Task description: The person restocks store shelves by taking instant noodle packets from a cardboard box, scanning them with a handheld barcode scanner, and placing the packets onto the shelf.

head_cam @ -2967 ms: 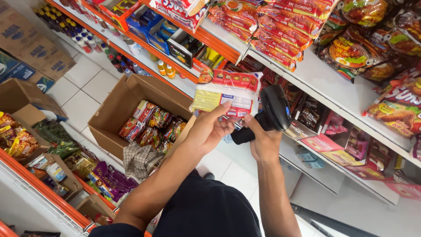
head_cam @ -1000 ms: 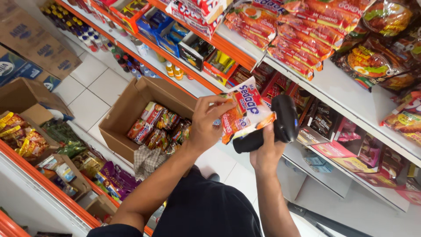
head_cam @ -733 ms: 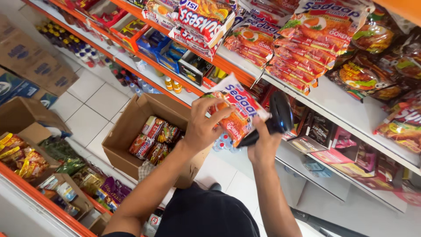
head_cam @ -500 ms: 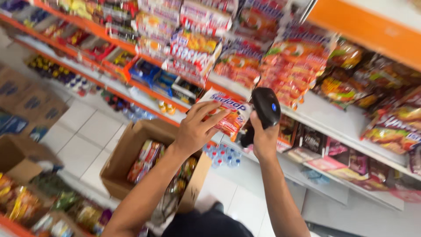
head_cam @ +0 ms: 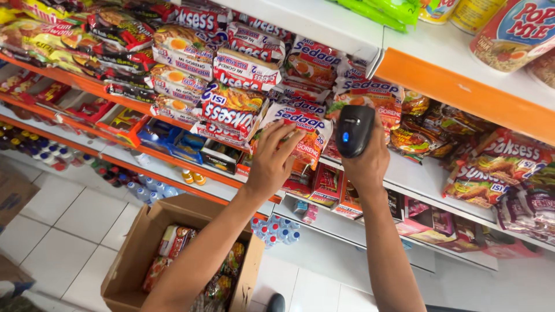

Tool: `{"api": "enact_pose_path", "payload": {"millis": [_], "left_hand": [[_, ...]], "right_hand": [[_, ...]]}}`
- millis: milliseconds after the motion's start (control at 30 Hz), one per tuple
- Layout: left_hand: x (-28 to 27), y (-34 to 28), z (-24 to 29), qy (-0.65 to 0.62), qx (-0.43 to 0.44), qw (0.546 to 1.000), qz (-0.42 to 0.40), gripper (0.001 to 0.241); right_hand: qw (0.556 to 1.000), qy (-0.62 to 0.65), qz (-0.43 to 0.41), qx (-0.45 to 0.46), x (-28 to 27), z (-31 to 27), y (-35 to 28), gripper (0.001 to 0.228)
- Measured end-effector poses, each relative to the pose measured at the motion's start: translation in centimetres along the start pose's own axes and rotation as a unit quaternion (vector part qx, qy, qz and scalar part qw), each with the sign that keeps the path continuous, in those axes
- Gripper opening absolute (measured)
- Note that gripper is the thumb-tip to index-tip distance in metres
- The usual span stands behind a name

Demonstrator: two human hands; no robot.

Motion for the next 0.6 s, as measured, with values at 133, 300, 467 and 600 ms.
{"api": "enact_pose_path", "payload": {"millis": [133, 300, 467, 600], "left_hand": [[1.8, 0.2, -1.6, 0.021, -0.058, 0.998, 0.002, 0.066], [2.4, 0.7, -2.4, 0.061, -0.088, 0.994, -0.011, 0.069], [3.6, 2.9, -2.4, 0.020, -0.045, 0.997, -0.058, 0.078], [2.9, 2.7, -2.2, 0.052, -0.010, 0.996, -0.078, 0.057]], "right_hand": [[0.995, -0.006, -0.020, 0.093, 0.7, 2.7, -1.1, 0.062], [1.000, 0.012, 0.015, 0.024, 0.2, 1.3, -0.7, 0.079], [1.000, 0.003, 0.011, 0.019, 0.3, 0.0, -0.3, 0.084], [1.000, -0.020, 0.019, 0.005, 0.1, -0.6, 0.1, 0.080]]}}
Point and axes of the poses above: each hand's wrist, its own y-axis towards the middle knuckle, its own x-axis out of the palm, z = x × y, the point moved 4 cm from there along y, towards the middle knuckle, and after that the axes turned 11 degrees about -z, right-handed, at the moved point
